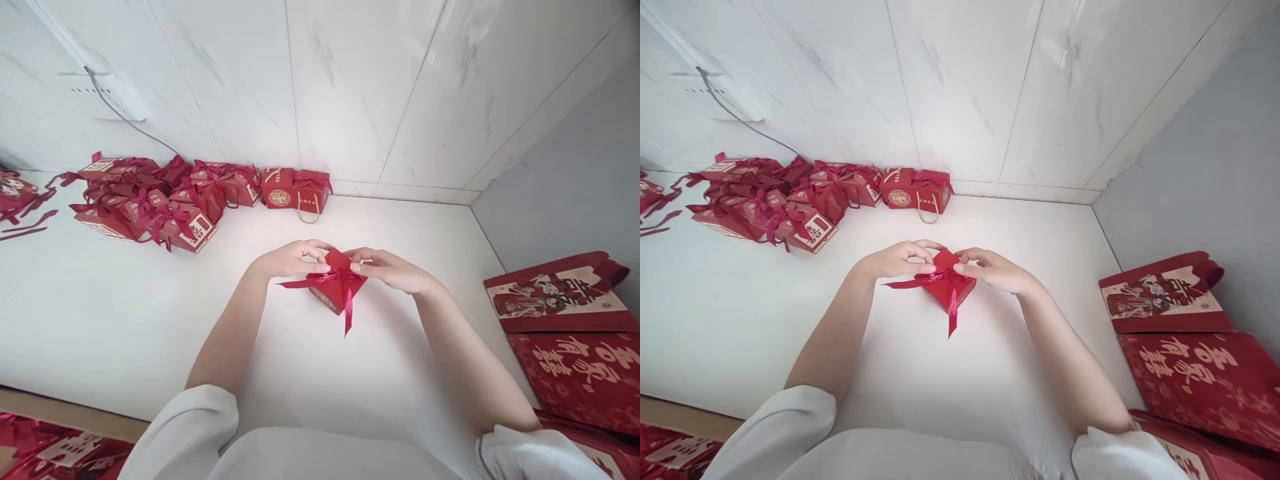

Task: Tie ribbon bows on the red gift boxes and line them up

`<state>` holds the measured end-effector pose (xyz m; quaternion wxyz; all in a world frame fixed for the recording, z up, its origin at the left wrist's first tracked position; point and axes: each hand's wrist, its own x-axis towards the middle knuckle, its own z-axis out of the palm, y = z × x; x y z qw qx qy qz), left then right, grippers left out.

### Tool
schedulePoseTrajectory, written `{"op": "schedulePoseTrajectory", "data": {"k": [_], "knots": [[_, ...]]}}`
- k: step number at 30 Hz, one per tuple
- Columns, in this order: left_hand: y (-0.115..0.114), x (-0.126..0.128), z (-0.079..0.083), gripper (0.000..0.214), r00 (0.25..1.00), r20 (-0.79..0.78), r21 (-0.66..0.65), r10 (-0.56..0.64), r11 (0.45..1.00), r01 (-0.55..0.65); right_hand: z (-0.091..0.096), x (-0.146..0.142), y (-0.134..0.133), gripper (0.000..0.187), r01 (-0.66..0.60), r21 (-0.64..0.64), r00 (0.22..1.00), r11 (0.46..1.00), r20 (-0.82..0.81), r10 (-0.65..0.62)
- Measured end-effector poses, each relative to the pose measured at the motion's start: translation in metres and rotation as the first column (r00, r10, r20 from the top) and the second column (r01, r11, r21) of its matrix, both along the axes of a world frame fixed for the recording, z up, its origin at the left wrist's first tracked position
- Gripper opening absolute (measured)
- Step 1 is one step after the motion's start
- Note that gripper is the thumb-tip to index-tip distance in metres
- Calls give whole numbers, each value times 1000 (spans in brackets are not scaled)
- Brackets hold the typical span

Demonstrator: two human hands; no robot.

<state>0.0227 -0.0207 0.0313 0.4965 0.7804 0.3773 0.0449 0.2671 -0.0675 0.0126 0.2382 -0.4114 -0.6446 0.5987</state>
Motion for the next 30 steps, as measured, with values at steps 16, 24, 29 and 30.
{"op": "schedulePoseTrajectory", "data": {"k": [16,24,29,30], "knots": [[5,-1,-6,37,999,24,-37,26,999,-25,-15,9,0,30,-147,12,985,989,-84,147],[5,1,-8,38,998,59,-35,10,999,-8,-24,4,1,29,-3,42,995,999,-101,7],[5,1,-5,40,998,62,-78,18,997,-14,-20,3,0,30,-51,22,984,998,-170,54],[5,1,-4,40,998,66,-78,11,997,-6,-19,4,0,32,-49,19,983,999,-174,52]]}}
